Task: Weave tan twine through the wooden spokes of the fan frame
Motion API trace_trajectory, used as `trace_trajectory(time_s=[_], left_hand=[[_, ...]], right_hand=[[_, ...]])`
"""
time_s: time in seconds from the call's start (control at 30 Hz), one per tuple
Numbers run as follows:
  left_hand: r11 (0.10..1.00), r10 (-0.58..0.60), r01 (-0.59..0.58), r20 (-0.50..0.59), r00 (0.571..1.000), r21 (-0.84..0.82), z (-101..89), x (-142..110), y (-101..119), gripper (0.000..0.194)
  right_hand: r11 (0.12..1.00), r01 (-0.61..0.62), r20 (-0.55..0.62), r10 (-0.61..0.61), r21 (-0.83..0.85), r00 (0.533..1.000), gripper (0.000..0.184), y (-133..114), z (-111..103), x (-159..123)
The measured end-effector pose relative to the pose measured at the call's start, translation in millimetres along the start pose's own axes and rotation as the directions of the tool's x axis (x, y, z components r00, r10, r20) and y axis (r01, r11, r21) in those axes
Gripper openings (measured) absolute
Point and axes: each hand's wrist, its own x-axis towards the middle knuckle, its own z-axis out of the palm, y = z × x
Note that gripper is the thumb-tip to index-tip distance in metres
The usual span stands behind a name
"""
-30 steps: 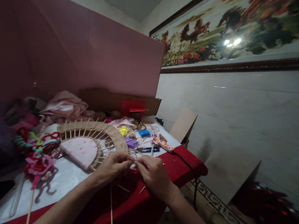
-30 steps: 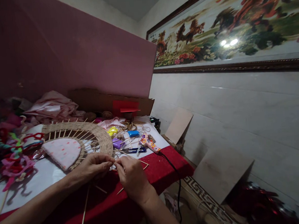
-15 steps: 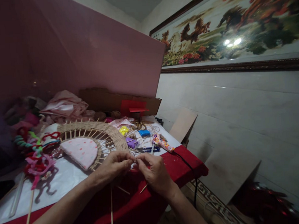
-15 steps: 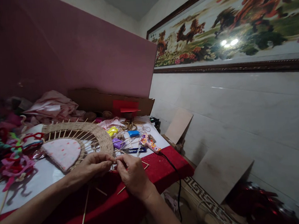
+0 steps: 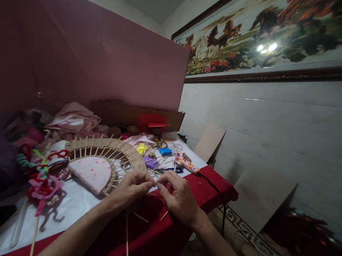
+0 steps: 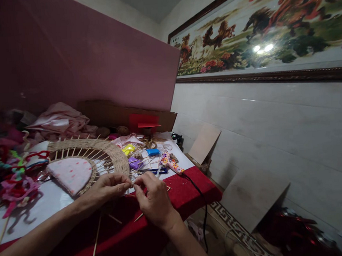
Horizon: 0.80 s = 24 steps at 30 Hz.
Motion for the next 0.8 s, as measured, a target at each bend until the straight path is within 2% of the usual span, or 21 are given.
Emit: trace_trajectory(time_s=[0.17,0.33,0.43,0.6,0.8], left_hand=[[0.996,0.055,-0.056,0.019,0.998,0.073,-2.4,3.5,-6.9,0.03],[0.991,0.074,-0.077,0.032,0.997,0.106,-4.0,5.6,-10.6,0.028],[0.992,0.06,-0.061,0.017,0.998,0.11,-3.5,4.3,-8.0,0.027],[0.988,0.062,-0.063,0.015,0.998,0.142,-1.6,3.3,-6.4,0.025],[0.964,0.104,-0.103,0.009,0.995,0.244,-2.1,4.7,-8.0,0.021]], right_hand=[[0.998,0.067,-0.017,-0.066,0.009,0.998,0.008,0.6,2.1,0.5],[0.994,-0.09,0.024,0.089,0.055,0.996,0.009,5.6,9.0,-1.9],[0.988,-0.134,-0.001,0.134,0.079,0.991,0.008,7.5,12.4,-3.8],[0.987,-0.068,-0.089,0.082,0.146,0.993,0.011,6.9,13.3,-3.9],[0.99,-0.062,-0.016,0.064,0.128,0.998,0.011,5.6,13.7,-5.0]])
